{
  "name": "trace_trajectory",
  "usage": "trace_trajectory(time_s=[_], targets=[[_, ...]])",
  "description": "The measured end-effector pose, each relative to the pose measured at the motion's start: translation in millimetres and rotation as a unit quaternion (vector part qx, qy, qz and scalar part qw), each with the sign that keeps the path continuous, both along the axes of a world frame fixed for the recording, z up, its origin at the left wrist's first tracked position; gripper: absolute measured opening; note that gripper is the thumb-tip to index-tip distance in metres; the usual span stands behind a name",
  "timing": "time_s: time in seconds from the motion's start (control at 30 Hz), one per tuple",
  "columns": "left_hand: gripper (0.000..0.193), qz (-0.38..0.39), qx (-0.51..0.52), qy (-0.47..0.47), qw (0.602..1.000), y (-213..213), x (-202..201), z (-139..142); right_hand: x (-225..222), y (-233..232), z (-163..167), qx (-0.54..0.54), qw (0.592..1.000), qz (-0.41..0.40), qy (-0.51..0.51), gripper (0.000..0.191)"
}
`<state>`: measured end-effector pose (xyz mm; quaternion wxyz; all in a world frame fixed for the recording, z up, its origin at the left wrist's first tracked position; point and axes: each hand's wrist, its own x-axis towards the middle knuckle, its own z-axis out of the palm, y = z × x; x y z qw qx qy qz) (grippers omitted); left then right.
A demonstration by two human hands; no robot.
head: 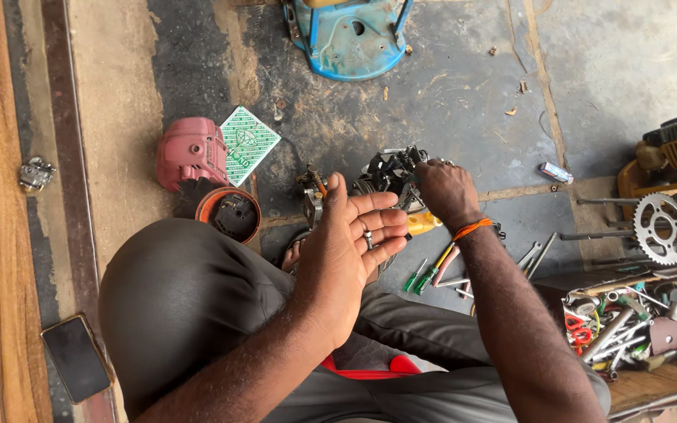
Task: The person sits on the floor repairing a small engine, using a screwdriver to loosen and remove parts from the engine assembly. They handle the engine, turn it, pick up fasteners and small components, and set removed pieces on the floor beside the toolbox.
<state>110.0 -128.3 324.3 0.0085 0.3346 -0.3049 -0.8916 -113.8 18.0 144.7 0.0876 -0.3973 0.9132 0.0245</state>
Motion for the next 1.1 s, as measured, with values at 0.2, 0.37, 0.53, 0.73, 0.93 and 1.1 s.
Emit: trace_trajectory(time_s=[0.2,0.37,0.53,0.73,0.93,1.1], targets=[[0.075,-0.001,-0.008,0.004,1.0,-3,2,2,-6,-9,3,0.064,0.998,0.027,0.001,0.017],[0.074,-0.003,-0.026,0.008,1.0,1,3,4,-9,-14,-5,0.113,0.993,0.014,-0.035,0.017],[0.075,-0.003,-0.027,0.008,1.0,1,3,3,-12,-15,-12,0.128,0.991,0.025,-0.018,0.02],[0.078,0.02,-0.005,0.012,1.0,2,2,1,-13,-25,-13,0.166,0.985,0.044,0.013,0.019],[0.08,0.023,0.007,0.004,1.0,2,2,2,-2,-20,-2,0.09,0.996,-0.001,-0.016,0.02],[0.08,0.017,-0.001,0.009,1.0,5,2,2,17,1,-2,-0.096,0.994,0.004,0.053,0.008]])
